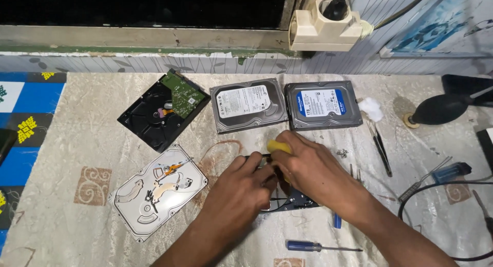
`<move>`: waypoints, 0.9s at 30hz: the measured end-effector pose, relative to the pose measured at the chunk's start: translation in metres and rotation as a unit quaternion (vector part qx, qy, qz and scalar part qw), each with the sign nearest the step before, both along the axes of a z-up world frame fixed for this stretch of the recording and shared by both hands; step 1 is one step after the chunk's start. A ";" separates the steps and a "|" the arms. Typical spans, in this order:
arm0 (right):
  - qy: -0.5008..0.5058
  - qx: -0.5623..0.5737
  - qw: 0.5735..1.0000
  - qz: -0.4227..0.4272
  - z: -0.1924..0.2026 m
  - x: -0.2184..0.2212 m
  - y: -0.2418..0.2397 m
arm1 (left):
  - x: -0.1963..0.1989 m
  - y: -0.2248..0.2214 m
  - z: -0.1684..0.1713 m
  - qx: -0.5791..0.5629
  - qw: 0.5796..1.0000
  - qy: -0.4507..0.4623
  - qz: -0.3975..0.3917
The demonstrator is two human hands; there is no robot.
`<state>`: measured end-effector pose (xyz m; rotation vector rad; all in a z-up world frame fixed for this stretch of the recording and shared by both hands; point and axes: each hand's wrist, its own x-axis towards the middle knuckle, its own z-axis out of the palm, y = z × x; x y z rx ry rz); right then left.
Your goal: Cleaning internal hard drive platters and reassembling the read/write head assembly using manual tools.
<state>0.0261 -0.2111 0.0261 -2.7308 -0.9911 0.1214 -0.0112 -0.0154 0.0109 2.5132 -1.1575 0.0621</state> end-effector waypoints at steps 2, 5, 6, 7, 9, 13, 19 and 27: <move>0.004 0.020 1.000 -0.007 0.001 -0.001 -0.001 | 0.007 0.006 0.001 0.009 1.000 -0.008 -0.017; 0.017 0.036 0.999 -0.027 -0.002 -0.004 -0.002 | 0.009 0.008 0.003 -0.009 0.999 -0.044 -0.002; 0.026 0.032 0.998 -0.043 -0.004 -0.006 -0.002 | 0.008 0.007 0.004 -0.035 0.996 -0.071 0.027; 0.028 0.033 0.998 -0.043 -0.003 -0.007 -0.002 | 0.006 0.004 0.001 -0.034 0.997 -0.070 0.027; 0.021 0.038 0.998 -0.037 0.000 -0.009 -0.001 | 0.002 -0.004 -0.005 0.008 0.988 -0.113 0.108; 0.025 0.032 0.998 -0.046 0.000 -0.010 -0.002 | -0.008 -0.017 -0.009 0.108 0.985 -0.060 0.119; 0.015 0.082 0.995 -0.053 -0.008 -0.011 -0.010 | -0.015 -0.027 -0.015 0.201 0.972 -0.004 0.121; 0.038 0.059 0.989 -0.134 0.000 -0.020 -0.010 | -0.018 -0.033 -0.014 0.197 0.962 0.043 0.185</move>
